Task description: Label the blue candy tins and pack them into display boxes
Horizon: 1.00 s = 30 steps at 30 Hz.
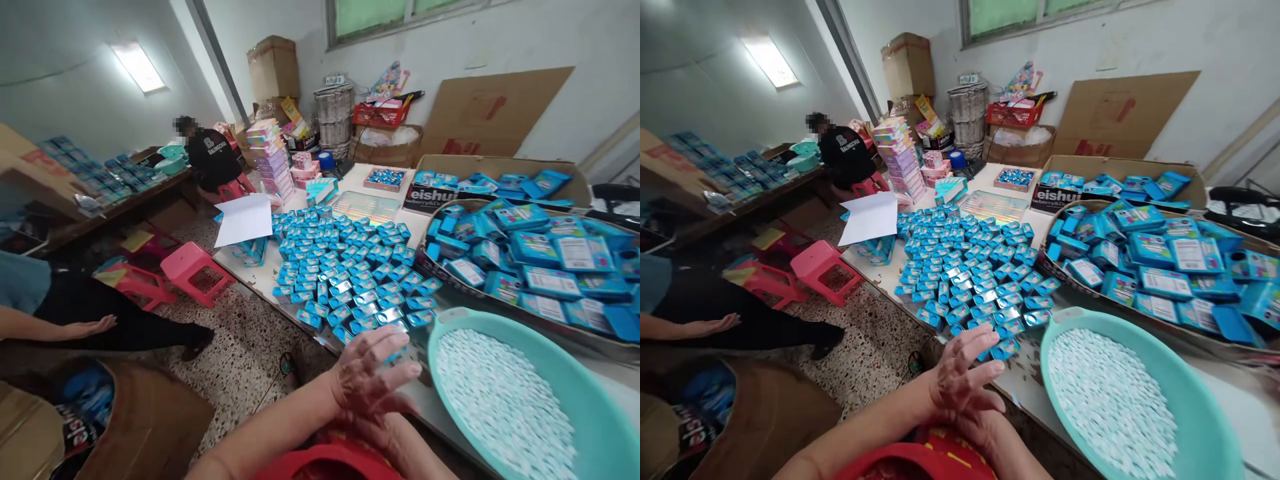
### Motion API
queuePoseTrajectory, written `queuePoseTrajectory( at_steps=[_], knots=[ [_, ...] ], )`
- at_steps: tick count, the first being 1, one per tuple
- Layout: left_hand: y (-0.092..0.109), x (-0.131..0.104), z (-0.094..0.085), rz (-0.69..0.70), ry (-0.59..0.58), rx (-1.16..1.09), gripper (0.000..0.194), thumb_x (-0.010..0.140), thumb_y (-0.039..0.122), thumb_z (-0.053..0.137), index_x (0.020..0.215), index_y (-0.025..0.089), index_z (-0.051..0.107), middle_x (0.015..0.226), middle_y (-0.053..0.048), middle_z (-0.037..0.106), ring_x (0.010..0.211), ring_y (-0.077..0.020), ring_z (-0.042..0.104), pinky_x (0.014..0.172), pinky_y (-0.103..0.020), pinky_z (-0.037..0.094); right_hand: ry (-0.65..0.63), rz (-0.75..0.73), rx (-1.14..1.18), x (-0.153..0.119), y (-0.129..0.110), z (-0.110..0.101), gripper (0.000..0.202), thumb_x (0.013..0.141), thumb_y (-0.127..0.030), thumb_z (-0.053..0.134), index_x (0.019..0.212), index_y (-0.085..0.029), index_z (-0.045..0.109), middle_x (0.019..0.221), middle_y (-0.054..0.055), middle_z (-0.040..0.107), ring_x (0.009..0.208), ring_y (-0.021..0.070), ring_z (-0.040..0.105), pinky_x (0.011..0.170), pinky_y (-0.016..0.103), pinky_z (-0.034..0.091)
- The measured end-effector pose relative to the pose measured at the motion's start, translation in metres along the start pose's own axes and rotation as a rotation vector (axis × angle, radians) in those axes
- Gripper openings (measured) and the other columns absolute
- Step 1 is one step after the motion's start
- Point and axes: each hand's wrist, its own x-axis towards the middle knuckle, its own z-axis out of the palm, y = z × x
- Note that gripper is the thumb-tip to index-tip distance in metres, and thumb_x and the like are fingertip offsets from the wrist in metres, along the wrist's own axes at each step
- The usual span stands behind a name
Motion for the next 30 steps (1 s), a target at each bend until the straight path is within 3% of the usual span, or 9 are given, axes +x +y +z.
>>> queuePoseTrajectory(
  at_steps=[4,8,10,13,15,17,21,26,30],
  knots=[
    [-0.117,-0.062,-0.082,-0.109,-0.015,0.154,0.054,0.086,0.036,0.057,0.134,0.021,0.038,0.125,-0.013,0.056,0.127,-0.0254,0.046,0.1,-0.041,0.046,-0.106,0.137,0.102,0.052,-0.005,-0.001,0.05,0.07,-0.069,0.059,0.085,-0.021,0.064,0.071,0.005,0.065,0.064,0.0199,0.063,0.056,0.032,0.053],
    [-0.274,-0.108,-0.194,-0.577,-0.005,0.495,0.047,0.087,0.036,0.055,0.128,0.017,0.045,0.119,-0.015,0.059,0.117,-0.0276,0.051,0.101,-0.044,0.042,0.142,0.107,0.027,0.106,-0.004,0.027,0.05,0.061,-0.067,0.068,0.079,-0.022,0.062,0.085,0.004,0.067,0.086,0.0221,0.065,0.072,0.027,0.053],
    [-0.352,-0.11,-0.249,-0.827,-0.087,0.626,0.049,0.087,0.04,0.051,0.127,0.012,0.047,0.121,-0.018,0.058,0.114,-0.03,0.051,0.098,-0.044,0.042,0.213,0.124,-0.027,0.125,-0.004,0.054,0.053,0.056,-0.07,0.069,0.078,-0.022,0.062,0.089,0.005,0.068,0.094,0.0255,0.064,0.076,0.029,0.053],
    [-0.459,-0.089,-0.311,-1.007,-0.26,0.723,0.047,0.091,0.034,0.039,0.129,0.008,0.048,0.124,-0.018,0.057,0.118,-0.0295,0.049,0.102,-0.042,0.036,0.211,0.142,-0.048,0.143,-0.006,0.099,0.052,0.058,-0.07,0.067,0.077,-0.022,0.062,0.087,0.004,0.067,0.09,0.0248,0.064,0.075,0.03,0.052],
    [-0.519,-0.069,-0.333,-1.063,-0.374,0.746,0.047,0.094,0.031,0.03,0.131,0.007,0.048,0.128,-0.018,0.055,0.121,-0.029,0.047,0.104,-0.041,0.033,0.181,0.123,-0.07,0.152,-0.008,0.123,0.05,0.058,-0.069,0.067,0.074,-0.022,0.062,0.079,0.002,0.064,0.081,0.0214,0.063,0.07,0.028,0.051],
    [-0.566,-0.056,-0.339,-1.143,-0.504,0.74,0.048,0.096,0.029,0.025,0.133,0.006,0.045,0.135,-0.02,0.05,0.125,-0.0301,0.045,0.104,-0.041,0.032,0.167,0.101,-0.092,0.162,-0.011,0.14,0.05,0.057,-0.068,0.069,0.071,-0.021,0.062,0.072,0.0,0.06,0.073,0.0183,0.059,0.065,0.026,0.048],
    [-0.611,-0.06,-0.324,-1.239,-0.732,0.62,0.049,0.092,0.037,0.045,0.131,0.009,0.049,0.133,-0.018,0.053,0.122,-0.036,0.048,0.1,-0.044,0.034,0.126,0.075,-0.114,0.186,-0.017,0.155,0.048,0.06,-0.066,0.069,0.072,-0.02,0.061,0.069,-0.001,0.057,0.067,0.0154,0.054,0.062,0.025,0.044],
    [-0.609,-0.083,-0.302,-1.248,-0.815,0.601,0.053,0.076,0.042,0.066,0.123,0.019,0.058,0.128,-0.017,0.059,0.12,-0.039,0.048,0.096,-0.052,0.035,0.103,0.063,-0.14,0.222,-0.029,0.161,0.048,0.06,-0.065,0.069,0.074,-0.019,0.062,0.073,0.001,0.059,0.072,0.0172,0.054,0.066,0.026,0.044],
    [-0.608,-0.087,-0.297,-1.254,-0.789,0.615,0.043,0.073,0.037,0.068,0.111,0.017,0.065,0.116,-0.015,0.065,0.115,-0.0374,0.05,0.092,-0.047,0.039,0.083,0.031,-0.186,0.251,-0.036,0.164,0.05,0.06,-0.066,0.068,0.074,-0.018,0.061,0.07,0.0,0.057,0.067,0.0163,0.052,0.063,0.027,0.044]
  ],
)
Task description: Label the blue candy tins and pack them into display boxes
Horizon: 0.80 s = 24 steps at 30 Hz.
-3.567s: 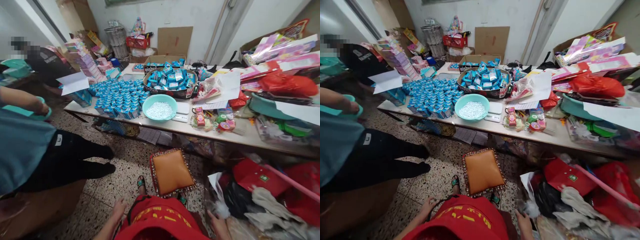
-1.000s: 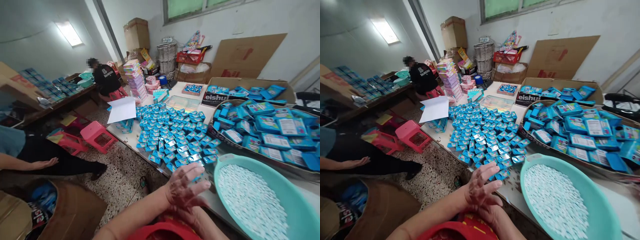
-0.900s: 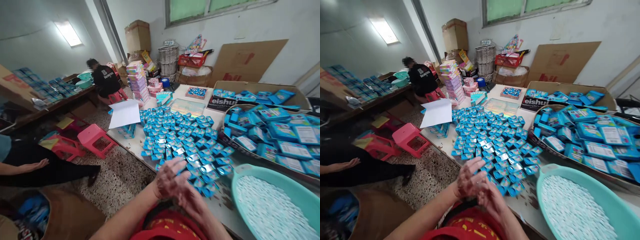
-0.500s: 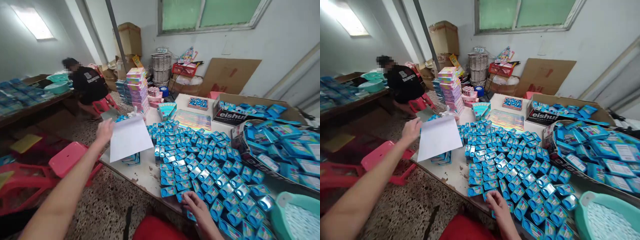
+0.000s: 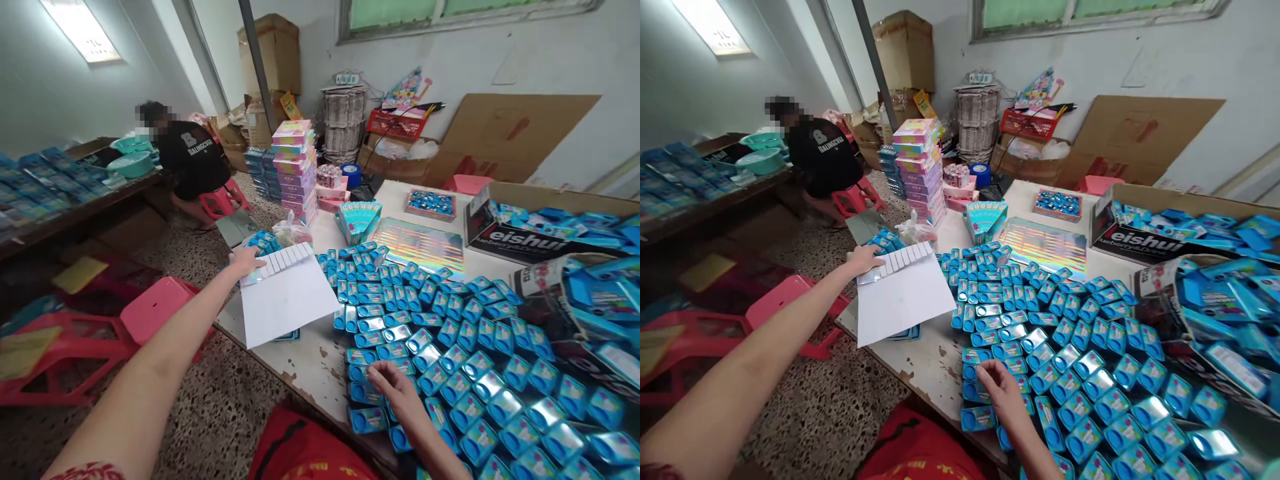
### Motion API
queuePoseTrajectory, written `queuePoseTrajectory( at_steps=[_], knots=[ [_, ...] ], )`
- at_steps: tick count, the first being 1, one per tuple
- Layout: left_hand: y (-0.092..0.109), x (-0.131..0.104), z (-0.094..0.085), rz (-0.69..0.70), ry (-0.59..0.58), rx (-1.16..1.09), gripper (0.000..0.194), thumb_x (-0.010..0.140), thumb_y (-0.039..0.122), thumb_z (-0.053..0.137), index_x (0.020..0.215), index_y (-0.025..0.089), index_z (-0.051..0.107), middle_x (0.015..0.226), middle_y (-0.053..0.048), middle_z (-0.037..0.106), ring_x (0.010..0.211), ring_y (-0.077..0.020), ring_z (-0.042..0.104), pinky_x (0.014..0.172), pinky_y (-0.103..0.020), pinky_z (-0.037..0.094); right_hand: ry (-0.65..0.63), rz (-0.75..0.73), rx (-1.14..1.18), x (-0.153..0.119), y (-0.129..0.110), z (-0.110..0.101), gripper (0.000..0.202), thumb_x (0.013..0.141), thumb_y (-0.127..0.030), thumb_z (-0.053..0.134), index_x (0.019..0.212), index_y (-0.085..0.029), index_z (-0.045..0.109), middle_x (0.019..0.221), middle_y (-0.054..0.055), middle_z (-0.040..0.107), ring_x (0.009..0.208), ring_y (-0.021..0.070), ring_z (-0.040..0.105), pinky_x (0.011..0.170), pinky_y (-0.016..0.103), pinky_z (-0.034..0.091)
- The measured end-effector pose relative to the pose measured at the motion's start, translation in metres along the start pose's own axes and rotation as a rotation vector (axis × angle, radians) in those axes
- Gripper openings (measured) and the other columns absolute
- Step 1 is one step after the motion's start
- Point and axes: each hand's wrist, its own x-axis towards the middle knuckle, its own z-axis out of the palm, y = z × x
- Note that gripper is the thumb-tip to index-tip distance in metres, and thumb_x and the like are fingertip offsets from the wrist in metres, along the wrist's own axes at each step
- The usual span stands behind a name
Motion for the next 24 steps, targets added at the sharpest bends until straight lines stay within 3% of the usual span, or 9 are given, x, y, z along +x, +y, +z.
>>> queuePoseTrajectory(
  at_steps=[4,7,11,12,14,16,18,21,24],
  knots=[
    [0.0,0.007,-0.009,0.112,-0.026,-0.1,0.023,0.077,0.023,0.057,0.091,0.011,0.07,0.094,-0.01,0.07,0.092,-0.0261,0.061,0.079,-0.034,0.045,0.071,-0.125,-0.105,0.019,-0.019,0.011,0.049,0.067,-0.065,0.063,0.078,-0.018,0.062,0.072,0.003,0.06,0.07,0.0182,0.057,0.066,0.029,0.047],
    [0.005,0.0,-0.023,0.298,-0.068,-0.213,0.021,0.08,0.021,0.051,0.088,0.012,0.069,0.086,-0.004,0.07,0.081,-0.0179,0.062,0.072,-0.026,0.046,0.25,-0.359,-0.279,0.023,-0.059,0.035,0.04,0.078,-0.058,0.057,0.086,-0.019,0.062,0.082,0.006,0.065,0.077,0.0204,0.061,0.073,0.033,0.05],
    [0.019,-0.057,-0.038,0.605,-0.033,-0.398,0.021,0.086,0.025,0.048,0.089,0.018,0.067,0.087,-0.001,0.07,0.081,-0.0154,0.062,0.072,-0.025,0.045,0.507,-0.908,-0.745,0.018,-0.14,0.086,0.031,0.086,-0.043,0.057,0.109,-0.022,0.06,0.115,0.01,0.061,0.111,0.0258,0.054,0.096,0.044,0.042],
    [0.021,-0.078,-0.038,0.712,0.001,-0.429,0.021,0.088,0.027,0.047,0.089,0.019,0.067,0.087,-0.001,0.07,0.08,-0.0157,0.062,0.07,-0.025,0.045,0.486,-0.988,-0.893,0.015,-0.157,0.099,0.032,0.087,-0.042,0.058,0.112,-0.023,0.059,0.119,0.01,0.06,0.118,0.0274,0.05,0.103,0.048,0.035],
    [0.02,-0.12,-0.037,0.927,0.112,-0.447,0.021,0.091,0.028,0.046,0.088,0.019,0.065,0.082,-0.002,0.069,0.076,-0.0162,0.061,0.067,-0.026,0.043,0.323,-1.056,-1.137,0.007,-0.18,0.121,0.024,0.09,-0.037,0.054,0.11,-0.024,0.06,0.106,0.007,0.065,0.11,0.0245,0.054,0.108,0.051,0.024],
    [0.01,-0.154,-0.032,1.032,0.179,-0.488,0.022,0.093,0.025,0.045,0.083,0.018,0.063,0.075,-0.001,0.066,0.071,-0.0158,0.059,0.064,-0.026,0.042,0.105,-1.032,-1.258,-0.004,-0.186,0.138,0.019,0.095,-0.03,0.045,0.094,-0.022,0.062,0.078,0.001,0.065,0.081,0.0169,0.059,0.104,0.044,0.029],
    [-0.007,-0.174,-0.026,1.085,0.139,-0.557,0.022,0.094,0.021,0.043,0.084,0.018,0.061,0.073,-0.001,0.064,0.068,-0.0151,0.058,0.062,-0.026,0.042,-0.02,-0.961,-1.279,-0.02,-0.177,0.15,0.028,0.097,-0.026,0.04,0.078,-0.02,0.059,0.063,-0.002,0.057,0.061,0.0131,0.051,0.087,0.033,0.038],
    [-0.038,-0.179,-0.017,1.163,-0.027,-0.64,0.018,0.095,0.021,0.042,0.092,0.019,0.06,0.075,0.0,0.065,0.067,-0.0143,0.06,0.06,-0.025,0.044,-0.008,-0.848,-1.269,-0.045,-0.154,0.17,0.028,0.097,-0.022,0.04,0.073,-0.02,0.055,0.063,-0.001,0.056,0.057,0.0138,0.045,0.062,0.028,0.033],
    [-0.062,-0.169,-0.006,1.24,-0.158,-0.662,0.018,0.095,0.022,0.042,0.092,0.02,0.059,0.074,0.001,0.066,0.065,-0.0135,0.062,0.059,-0.024,0.045,0.043,-0.758,-1.268,-0.061,-0.133,0.193,0.022,0.093,-0.018,0.045,0.074,-0.02,0.054,0.064,-0.001,0.056,0.057,0.0143,0.044,0.057,0.029,0.026]
  ],
)
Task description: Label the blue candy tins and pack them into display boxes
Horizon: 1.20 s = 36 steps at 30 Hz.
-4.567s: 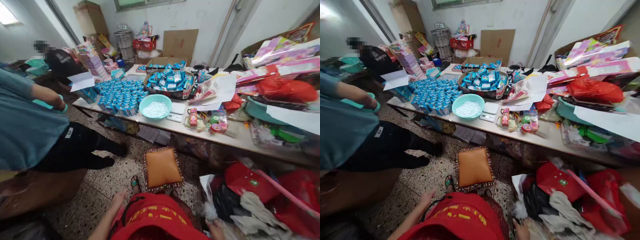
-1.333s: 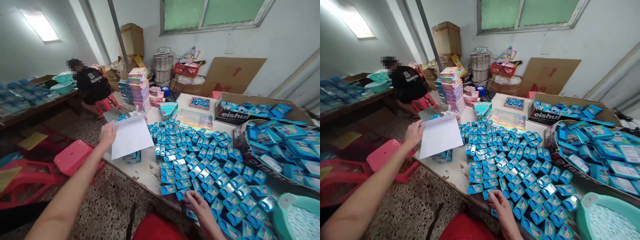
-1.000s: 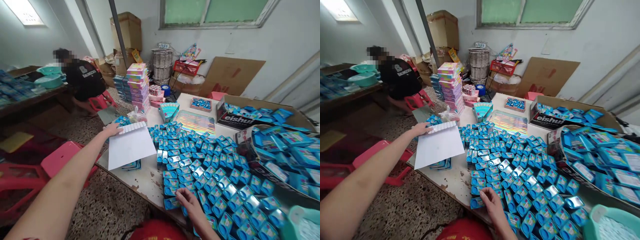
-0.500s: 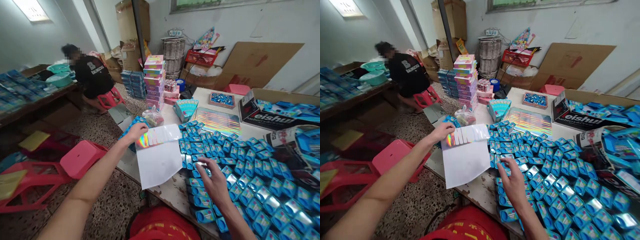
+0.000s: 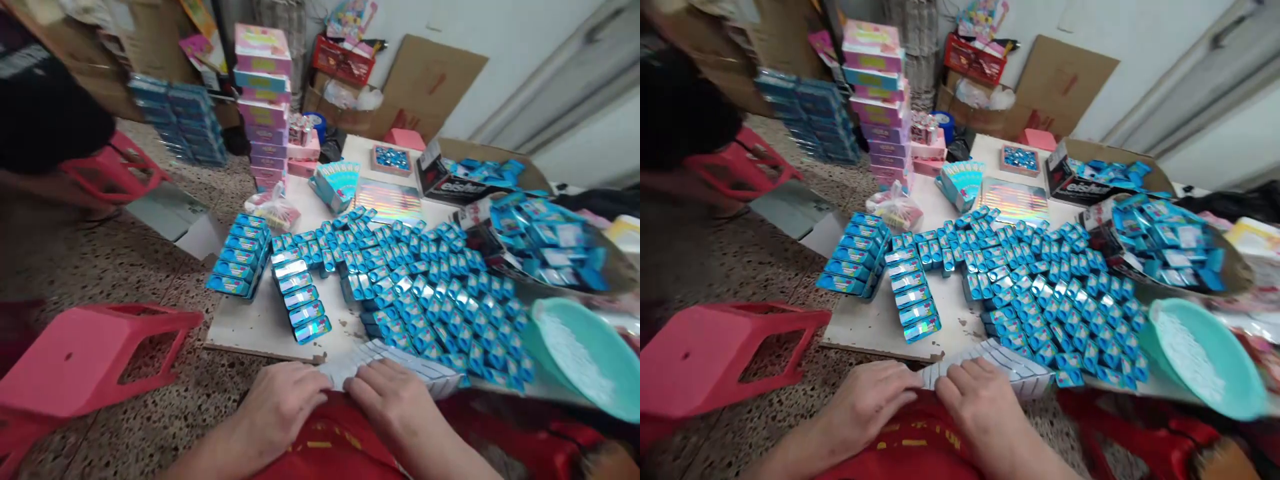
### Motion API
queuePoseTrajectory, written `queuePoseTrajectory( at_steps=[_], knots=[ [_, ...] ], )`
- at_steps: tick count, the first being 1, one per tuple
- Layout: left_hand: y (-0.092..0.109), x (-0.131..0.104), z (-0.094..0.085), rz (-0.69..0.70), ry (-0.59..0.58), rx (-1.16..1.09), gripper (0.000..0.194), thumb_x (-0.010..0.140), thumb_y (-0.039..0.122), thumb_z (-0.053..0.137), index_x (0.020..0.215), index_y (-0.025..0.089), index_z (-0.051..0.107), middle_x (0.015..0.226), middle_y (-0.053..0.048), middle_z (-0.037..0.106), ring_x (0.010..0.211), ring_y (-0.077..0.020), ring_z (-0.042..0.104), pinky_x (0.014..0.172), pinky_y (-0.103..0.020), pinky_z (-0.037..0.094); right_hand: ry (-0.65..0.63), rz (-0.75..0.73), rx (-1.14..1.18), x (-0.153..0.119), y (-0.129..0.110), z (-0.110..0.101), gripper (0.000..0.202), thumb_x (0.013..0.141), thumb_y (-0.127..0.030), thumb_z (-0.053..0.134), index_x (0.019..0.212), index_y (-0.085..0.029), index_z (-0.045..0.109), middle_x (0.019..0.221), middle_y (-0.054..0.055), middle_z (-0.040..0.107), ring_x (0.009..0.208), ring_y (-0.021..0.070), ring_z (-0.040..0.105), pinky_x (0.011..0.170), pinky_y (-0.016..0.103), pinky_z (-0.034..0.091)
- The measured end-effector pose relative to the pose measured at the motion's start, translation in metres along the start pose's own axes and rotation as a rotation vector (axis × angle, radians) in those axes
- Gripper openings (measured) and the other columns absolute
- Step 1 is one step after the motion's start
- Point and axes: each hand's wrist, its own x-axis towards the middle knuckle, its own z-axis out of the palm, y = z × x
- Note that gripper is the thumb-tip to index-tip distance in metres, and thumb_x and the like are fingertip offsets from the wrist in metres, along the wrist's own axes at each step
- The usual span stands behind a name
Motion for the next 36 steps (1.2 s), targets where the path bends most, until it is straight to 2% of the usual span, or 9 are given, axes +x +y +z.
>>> queuePoseTrajectory(
  at_steps=[3,5,8,11,18,24,31,33,36],
  knots=[
    [-0.022,-0.011,0.006,0.005,-0.086,-0.043,0.018,0.095,0.021,0.041,0.092,0.021,0.059,0.08,0.001,0.069,0.07,-0.0135,0.065,0.063,-0.023,0.048,-0.099,0.123,-0.017,-0.003,-0.012,0.022,0.013,0.089,-0.019,0.055,0.076,-0.021,0.055,0.066,-0.002,0.057,0.061,0.014,0.047,0.058,0.03,0.026],
    [-0.04,-0.013,0.018,0.001,-0.108,-0.023,0.019,0.095,0.021,0.041,0.095,0.021,0.06,0.083,0.0,0.07,0.073,-0.0144,0.066,0.065,-0.024,0.049,-0.209,0.21,-0.039,-0.002,-0.008,0.039,0.009,0.088,-0.021,0.058,0.079,-0.02,0.057,0.07,-0.001,0.06,0.064,0.0135,0.05,0.058,0.029,0.027],
    [-0.066,-0.012,0.043,0.015,-0.071,0.058,0.021,0.095,0.019,0.04,0.095,0.02,0.061,0.083,-0.002,0.07,0.073,-0.017,0.066,0.064,-0.026,0.05,-0.35,0.313,-0.092,0.0,0.009,0.063,0.007,0.09,-0.024,0.056,0.086,-0.02,0.061,0.075,0.0,0.063,0.068,0.0138,0.054,0.059,0.029,0.027],
    [-0.079,-0.011,0.062,0.014,-0.011,0.104,0.022,0.095,0.019,0.04,0.093,0.019,0.062,0.081,-0.004,0.069,0.073,-0.0182,0.066,0.064,-0.027,0.05,-0.382,0.351,-0.111,-0.001,0.025,0.076,0.01,0.092,-0.026,0.053,0.091,-0.021,0.062,0.081,0.002,0.064,0.076,0.0155,0.055,0.063,0.029,0.029],
    [-0.067,-0.017,0.069,-0.235,0.16,0.004,0.017,0.094,0.024,0.046,0.091,0.019,0.061,0.08,0.0,0.07,0.07,-0.0123,0.066,0.065,-0.021,0.051,-0.42,0.266,-0.024,-0.002,0.052,0.081,0.014,0.093,-0.021,0.049,0.089,-0.019,0.062,0.081,0.003,0.063,0.078,0.016,0.055,0.066,0.027,0.03],
    [-0.059,-0.019,0.077,-0.234,0.202,0.174,0.023,0.095,0.022,0.043,0.086,0.018,0.065,0.076,-0.003,0.066,0.073,-0.015,0.063,0.068,-0.026,0.051,-0.387,0.16,0.056,-0.003,0.072,0.095,0.017,0.094,-0.02,0.045,0.087,-0.019,0.061,0.079,0.003,0.063,0.075,0.0158,0.056,0.064,0.026,0.032],
    [-0.046,-0.018,0.076,-0.302,0.24,0.144,0.024,0.095,0.023,0.043,0.087,0.018,0.065,0.079,-0.003,0.066,0.075,-0.0132,0.062,0.071,-0.024,0.05,-0.273,0.122,0.17,-0.009,0.077,0.1,0.015,0.088,-0.013,0.047,0.09,-0.019,0.061,0.079,0.003,0.064,0.075,0.0158,0.057,0.065,0.024,0.035],
    [-0.045,-0.02,0.072,-0.369,0.31,0.114,0.022,0.094,0.027,0.046,0.085,0.018,0.064,0.078,-0.003,0.065,0.075,-0.0129,0.061,0.072,-0.025,0.049,-0.284,0.106,0.162,-0.01,0.079,0.098,0.018,0.086,-0.009,0.046,0.089,-0.019,0.06,0.078,0.003,0.064,0.074,0.0158,0.058,0.065,0.024,0.035],
    [-0.057,-0.025,0.067,-0.589,0.528,0.007,0.021,0.091,0.036,0.049,0.089,0.019,0.062,0.08,-0.003,0.063,0.076,-0.0143,0.06,0.074,-0.027,0.049,-0.301,0.087,0.132,-0.012,0.081,0.096,0.021,0.086,-0.006,0.042,0.084,-0.019,0.06,0.076,0.003,0.064,0.072,0.0159,0.058,0.064,0.025,0.035]
  ],
)
